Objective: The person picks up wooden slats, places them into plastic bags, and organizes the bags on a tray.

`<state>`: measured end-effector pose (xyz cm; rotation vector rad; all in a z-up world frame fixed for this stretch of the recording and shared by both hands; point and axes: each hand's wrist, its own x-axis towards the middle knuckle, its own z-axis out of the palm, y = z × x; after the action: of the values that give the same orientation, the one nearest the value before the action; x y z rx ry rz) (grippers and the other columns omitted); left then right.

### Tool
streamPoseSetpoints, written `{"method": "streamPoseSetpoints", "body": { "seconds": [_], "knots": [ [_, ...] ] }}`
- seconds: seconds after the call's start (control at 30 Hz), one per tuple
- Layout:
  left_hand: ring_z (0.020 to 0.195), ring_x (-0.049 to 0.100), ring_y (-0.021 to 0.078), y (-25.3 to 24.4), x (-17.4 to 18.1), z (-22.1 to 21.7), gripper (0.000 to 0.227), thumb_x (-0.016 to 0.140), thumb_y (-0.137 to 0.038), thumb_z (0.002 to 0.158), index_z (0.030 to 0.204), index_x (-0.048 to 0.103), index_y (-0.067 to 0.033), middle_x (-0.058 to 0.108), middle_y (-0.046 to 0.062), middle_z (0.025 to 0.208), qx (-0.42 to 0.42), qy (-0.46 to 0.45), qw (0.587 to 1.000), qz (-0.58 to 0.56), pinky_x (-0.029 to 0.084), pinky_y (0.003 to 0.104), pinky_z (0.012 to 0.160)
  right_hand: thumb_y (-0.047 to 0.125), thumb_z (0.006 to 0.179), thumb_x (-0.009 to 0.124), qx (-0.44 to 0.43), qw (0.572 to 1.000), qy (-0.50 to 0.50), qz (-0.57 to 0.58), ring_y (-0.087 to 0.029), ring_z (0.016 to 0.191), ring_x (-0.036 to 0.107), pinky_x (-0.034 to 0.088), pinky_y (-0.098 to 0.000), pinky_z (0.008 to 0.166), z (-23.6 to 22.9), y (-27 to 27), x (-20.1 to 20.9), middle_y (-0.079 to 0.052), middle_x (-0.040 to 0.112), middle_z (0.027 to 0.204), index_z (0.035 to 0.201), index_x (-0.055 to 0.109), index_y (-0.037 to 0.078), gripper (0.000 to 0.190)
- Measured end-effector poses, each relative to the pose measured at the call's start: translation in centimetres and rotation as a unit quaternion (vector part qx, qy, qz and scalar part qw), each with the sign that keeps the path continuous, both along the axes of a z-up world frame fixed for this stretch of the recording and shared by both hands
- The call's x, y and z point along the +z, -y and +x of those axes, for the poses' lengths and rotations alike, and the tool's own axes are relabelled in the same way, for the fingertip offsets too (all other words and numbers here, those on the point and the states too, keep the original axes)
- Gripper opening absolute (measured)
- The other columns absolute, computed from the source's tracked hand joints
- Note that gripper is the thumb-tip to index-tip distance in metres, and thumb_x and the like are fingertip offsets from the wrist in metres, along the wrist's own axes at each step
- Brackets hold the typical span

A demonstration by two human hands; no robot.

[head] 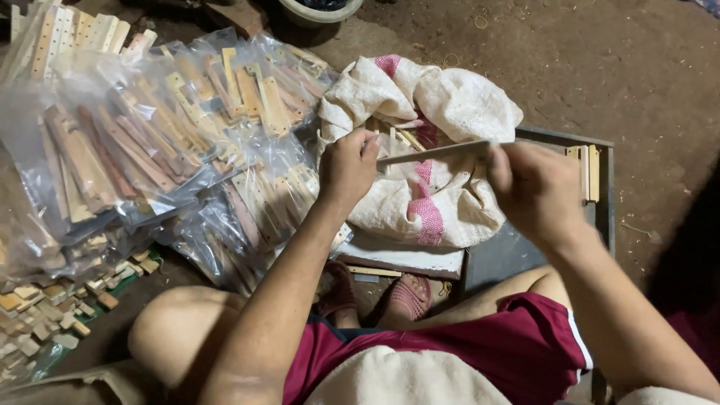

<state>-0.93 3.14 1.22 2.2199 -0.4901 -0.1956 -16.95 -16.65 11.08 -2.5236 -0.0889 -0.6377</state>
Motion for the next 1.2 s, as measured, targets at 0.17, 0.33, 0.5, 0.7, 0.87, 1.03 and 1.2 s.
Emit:
{"method": "streamPoseSetpoints", "body": {
  "seconds": [0.17,0.33,0.5,0.7,0.87,1.03,1.2],
  "knots": [
    [0.087,0.074,0.0418,0.2,-1.2,-0.5,0.021,0.061,-0.035,0.097,0.102,0.077,-0.0211,0.075,0.013,0.076,-0.002,-0.020,1.000,-0.016,0.059,0.055,0.077,0.026,0.108,0.062,-0.076,0.994,0.023,-0.075,-0.033,0.062,0.069,0.054,-0.0402,0.056,4.3,-3.6,-6.2,-0.009,0.064,0.060,0.072,0.070,0.011,0.040],
    [0.088,0.074,0.0414,0.1,-1.0,-1.0,0.022,0.061,-0.036,0.097,0.103,0.076,-0.0208,0.076,0.013,0.079,-0.002,-0.020,0.999,-0.027,0.059,0.056,0.077,0.041,0.098,0.057,-0.117,0.967,-0.226,-0.023,-0.045,0.070,0.070,0.055,-0.0572,0.063,8.9,-4.9,-14.2,-0.013,0.067,0.062,0.074,0.072,0.013,0.040],
    [0.088,0.074,0.0418,-0.7,-2.3,-0.8,0.019,0.060,-0.031,0.096,0.099,0.076,-0.0206,0.076,0.014,0.081,-0.008,-0.006,1.000,-0.005,0.059,0.055,0.075,0.051,0.086,0.067,-0.117,0.899,-0.418,-0.060,-0.040,0.090,0.075,0.060,-0.0515,0.080,10.0,-4.8,-12.9,-0.015,0.077,0.084,0.091,0.082,0.020,0.035],
    [0.086,0.074,0.0413,-1.2,-0.2,-0.9,0.017,0.061,-0.029,0.094,0.094,0.075,-0.0201,0.076,0.011,0.077,-0.010,-0.004,0.999,-0.031,0.059,0.055,0.075,0.035,0.081,0.086,-0.142,0.945,-0.279,0.094,-0.047,0.117,0.064,0.049,-0.0632,0.100,9.4,-6.8,-4.4,-0.025,0.070,0.116,0.122,0.047,0.006,0.063],
    [0.073,0.071,0.0232,-2.6,0.3,-0.4,0.036,0.072,-0.041,0.091,0.116,0.067,-0.0154,0.071,0.009,0.071,-0.034,-0.024,0.984,-0.171,0.056,0.036,0.063,0.012,0.095,0.071,-0.036,0.929,-0.254,0.268,-0.021,0.065,0.075,0.063,-0.0346,0.064,10.7,-3.7,-7.9,-0.015,0.075,0.075,0.111,0.069,0.000,0.020],
    [0.133,0.041,0.0618,-5.4,1.7,-0.5,0.130,0.082,-0.064,0.079,0.155,0.004,0.0068,0.040,0.046,0.137,-0.154,-0.048,0.949,-0.272,0.041,0.066,0.108,0.006,0.094,0.066,-0.026,0.873,-0.189,0.450,-0.027,0.067,0.078,0.067,-0.0390,0.065,10.9,-6.1,0.2,-0.021,0.073,0.076,0.108,0.065,-0.004,0.016],
    [0.148,0.033,0.0190,-1.8,10.3,-5.0,0.069,0.056,-0.024,0.102,0.156,0.030,0.0094,0.049,0.019,0.151,-0.134,-0.046,0.957,-0.252,0.022,0.019,0.127,-0.001,0.086,0.069,-0.005,0.797,-0.117,0.593,-0.028,0.063,0.076,0.070,-0.0475,0.056,11.9,-7.5,5.2,-0.014,0.064,0.071,0.096,0.063,-0.004,0.012]
  ]
}}
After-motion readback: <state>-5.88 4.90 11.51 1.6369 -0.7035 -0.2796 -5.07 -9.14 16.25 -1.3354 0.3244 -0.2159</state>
